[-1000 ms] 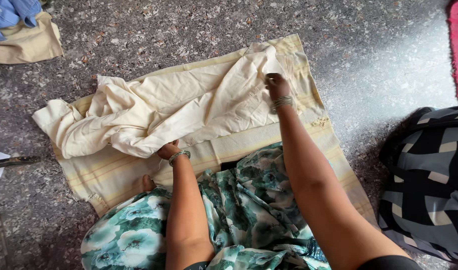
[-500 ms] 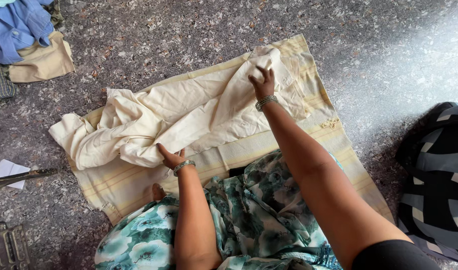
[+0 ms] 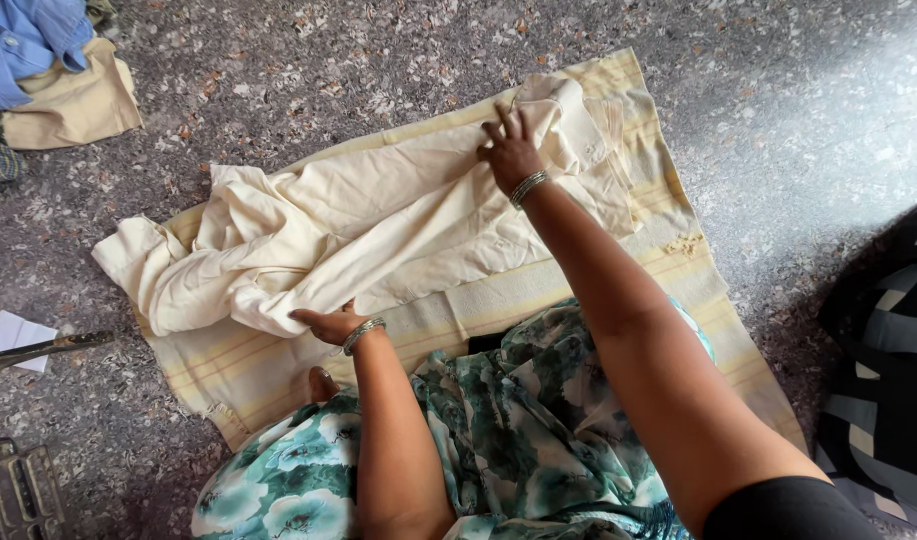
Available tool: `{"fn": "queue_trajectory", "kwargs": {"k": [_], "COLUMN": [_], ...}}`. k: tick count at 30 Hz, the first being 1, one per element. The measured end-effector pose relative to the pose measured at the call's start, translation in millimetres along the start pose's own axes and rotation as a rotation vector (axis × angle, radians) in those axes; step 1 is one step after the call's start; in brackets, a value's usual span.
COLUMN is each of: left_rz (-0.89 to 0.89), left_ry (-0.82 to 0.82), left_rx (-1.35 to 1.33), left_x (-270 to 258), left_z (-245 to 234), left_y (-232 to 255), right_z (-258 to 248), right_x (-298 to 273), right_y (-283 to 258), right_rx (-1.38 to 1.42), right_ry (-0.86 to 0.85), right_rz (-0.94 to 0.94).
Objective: The person folds a light-colored shirt on a cloth mat on the floor and then places it into a black and white patterned bag.
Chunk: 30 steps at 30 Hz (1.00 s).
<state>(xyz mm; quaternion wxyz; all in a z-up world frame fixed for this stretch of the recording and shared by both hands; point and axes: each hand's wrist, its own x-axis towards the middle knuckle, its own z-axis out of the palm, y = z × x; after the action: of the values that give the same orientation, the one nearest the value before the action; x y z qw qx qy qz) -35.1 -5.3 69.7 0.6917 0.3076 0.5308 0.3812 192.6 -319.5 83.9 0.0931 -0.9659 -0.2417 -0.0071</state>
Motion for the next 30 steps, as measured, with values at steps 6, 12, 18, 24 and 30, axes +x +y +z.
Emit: {"fn": "queue_trajectory", "kwargs": {"k": [6,12,18,24,30], "left_rz": [0.144,-0.066,-0.134,-0.22,-0.19], "left_ry": [-0.078,-0.211,-0.503,-0.042,0.164], "left_rx": [0.136,0.21,-0.113,-0.112,0.429], "left_x": [21.0,45.8,48.5,74.2,74.1], "left_z": [-0.8,-2.4,-3.5,-21.5,-43.2], "left_y": [6.8,13.0,20.9,9.7,-0.5], "right_z": [-38.2,-91.5,-142.9,-85.7,-48.3], "right_x": [-14.2,-15.5,-41.6,-132.7,-161.6], "right_y": [52.9,53.6,50.5,42.9,65.1], "right_rx": [-0.011,0.279,0.095,-0.099,0.071], "right_ry": [0.254,0.479,1.028,-0.033,-0.25], "right_rz": [0.119,0.015,-0.094,0.305,0.501]}}
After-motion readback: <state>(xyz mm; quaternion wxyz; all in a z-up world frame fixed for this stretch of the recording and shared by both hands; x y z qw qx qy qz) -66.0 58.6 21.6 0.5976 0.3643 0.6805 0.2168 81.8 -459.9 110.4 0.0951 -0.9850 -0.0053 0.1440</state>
